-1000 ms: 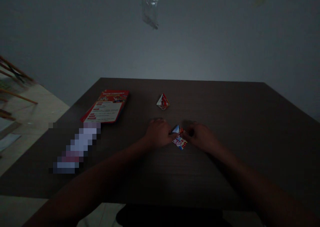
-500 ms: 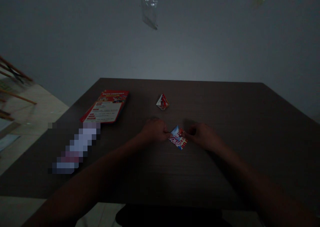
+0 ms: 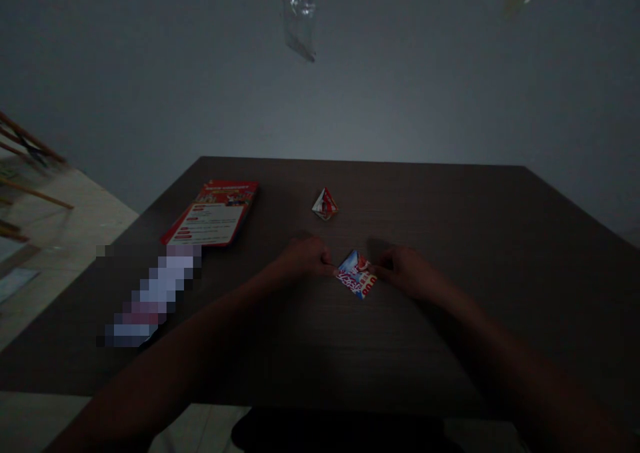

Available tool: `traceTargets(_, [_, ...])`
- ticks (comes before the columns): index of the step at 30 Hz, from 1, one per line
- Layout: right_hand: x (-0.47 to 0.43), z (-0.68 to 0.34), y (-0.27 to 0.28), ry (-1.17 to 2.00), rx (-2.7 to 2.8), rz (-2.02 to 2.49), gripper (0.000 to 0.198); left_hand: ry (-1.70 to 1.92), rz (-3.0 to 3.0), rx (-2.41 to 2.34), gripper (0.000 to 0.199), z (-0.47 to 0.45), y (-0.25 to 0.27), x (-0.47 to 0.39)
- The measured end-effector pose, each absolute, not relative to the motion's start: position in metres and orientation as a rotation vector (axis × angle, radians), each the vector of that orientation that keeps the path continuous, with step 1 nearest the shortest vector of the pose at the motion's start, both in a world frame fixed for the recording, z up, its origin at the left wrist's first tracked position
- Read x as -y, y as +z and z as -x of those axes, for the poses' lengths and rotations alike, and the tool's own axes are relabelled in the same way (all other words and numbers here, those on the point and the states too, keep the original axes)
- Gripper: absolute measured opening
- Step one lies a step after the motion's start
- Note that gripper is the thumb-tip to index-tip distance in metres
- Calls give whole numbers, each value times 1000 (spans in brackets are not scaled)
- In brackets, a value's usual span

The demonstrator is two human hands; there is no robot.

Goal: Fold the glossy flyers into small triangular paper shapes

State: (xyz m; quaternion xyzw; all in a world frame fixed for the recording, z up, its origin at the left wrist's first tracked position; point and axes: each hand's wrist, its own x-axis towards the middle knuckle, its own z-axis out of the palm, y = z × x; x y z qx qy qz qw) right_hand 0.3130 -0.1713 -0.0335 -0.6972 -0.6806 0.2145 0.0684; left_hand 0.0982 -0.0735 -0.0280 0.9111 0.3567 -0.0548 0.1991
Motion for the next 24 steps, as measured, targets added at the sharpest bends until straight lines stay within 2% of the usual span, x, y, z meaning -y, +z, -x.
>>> traceTargets(6, [171, -317, -38, 604, 2019, 2061, 32, -130, -2505, -997, 33, -98, -28, 73])
traceTargets(14, [181, -314, -37, 584, 1989, 1803, 17, -36, -2476, -906, 24, -101, -27, 75])
traceTargets(18, [181, -312, -39, 615, 1933, 1643, 13, 157, -2475, -818, 21, -100, -35, 77])
traceTargets(24, [187, -313, -36, 732, 1657, 1574, 21, 489, -2246, -797, 23, -104, -44, 84])
